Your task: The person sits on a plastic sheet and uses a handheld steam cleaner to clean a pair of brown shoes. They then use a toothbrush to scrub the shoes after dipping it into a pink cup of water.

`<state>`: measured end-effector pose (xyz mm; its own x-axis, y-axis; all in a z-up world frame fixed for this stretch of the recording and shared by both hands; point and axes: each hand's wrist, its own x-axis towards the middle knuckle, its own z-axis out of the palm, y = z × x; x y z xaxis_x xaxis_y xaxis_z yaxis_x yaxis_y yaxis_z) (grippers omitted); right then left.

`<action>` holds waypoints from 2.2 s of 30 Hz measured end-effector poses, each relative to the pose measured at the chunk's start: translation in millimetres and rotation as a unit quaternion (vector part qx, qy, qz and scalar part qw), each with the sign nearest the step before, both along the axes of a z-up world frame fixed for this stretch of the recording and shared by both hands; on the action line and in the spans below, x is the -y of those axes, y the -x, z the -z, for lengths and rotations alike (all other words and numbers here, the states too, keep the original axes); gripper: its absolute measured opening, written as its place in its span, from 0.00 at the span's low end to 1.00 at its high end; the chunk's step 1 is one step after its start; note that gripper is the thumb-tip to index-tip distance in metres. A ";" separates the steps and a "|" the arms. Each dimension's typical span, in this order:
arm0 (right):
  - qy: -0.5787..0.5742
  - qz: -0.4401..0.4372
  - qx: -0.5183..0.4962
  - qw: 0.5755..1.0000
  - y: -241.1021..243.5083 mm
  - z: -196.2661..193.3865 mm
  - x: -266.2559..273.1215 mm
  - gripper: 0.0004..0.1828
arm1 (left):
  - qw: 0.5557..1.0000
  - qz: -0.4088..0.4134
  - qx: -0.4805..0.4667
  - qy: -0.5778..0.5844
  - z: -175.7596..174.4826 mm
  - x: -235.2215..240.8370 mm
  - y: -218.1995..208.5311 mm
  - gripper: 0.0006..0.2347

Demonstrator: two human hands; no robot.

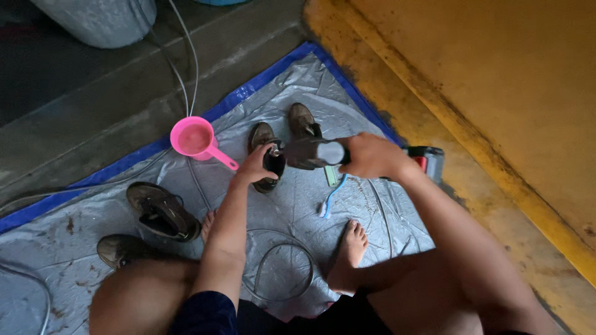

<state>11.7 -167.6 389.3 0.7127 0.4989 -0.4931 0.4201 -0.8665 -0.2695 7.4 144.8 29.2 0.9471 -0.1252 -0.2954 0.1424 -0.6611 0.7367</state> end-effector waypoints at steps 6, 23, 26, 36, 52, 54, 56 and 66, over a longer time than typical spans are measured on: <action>0.026 -0.028 0.040 0.998 7.4 -1.9 -19.1 0.25 | 0.999 0.013 0.036 -0.028 16.1 -3.8 -1.8 0.55; 0.053 -0.005 0.030 0.998 28.1 -42.0 8.5 0.24 | 0.999 -0.010 0.033 -0.040 7.9 17.3 -2.5 0.50; 0.059 0.014 0.029 0.998 26.5 -51.3 11.9 0.25 | 1.000 -0.010 0.010 -0.022 -2.6 21.1 -1.4 0.51; 0.073 0.068 0.035 0.994 25.1 -46.3 20.6 0.35 | 1.000 -0.018 0.013 -0.009 -4.5 27.4 -4.6 0.57; 0.059 0.034 0.048 0.996 24.9 -44.0 27.1 0.32 | 1.000 -0.010 0.008 0.008 8.2 23.3 -10.1 0.58; 0.067 0.040 0.044 0.996 26.5 -40.7 26.3 0.32 | 1.000 -0.017 0.002 0.000 7.5 23.8 -7.3 0.59; 0.064 0.040 0.043 0.996 26.3 -42.5 25.3 0.32 | 1.000 -0.019 -0.002 0.001 -2.8 24.6 -4.3 0.59; 0.081 0.023 0.052 0.995 32.4 -47.0 12.5 0.34 | 1.000 -0.022 0.006 0.007 3.8 23.2 -2.8 0.58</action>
<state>-20.6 -180.1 436.3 0.7844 0.3849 -0.4864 0.3976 -0.9139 -0.0821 10.2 121.6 25.5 0.9550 -0.0884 -0.2832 0.1622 -0.6438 0.7478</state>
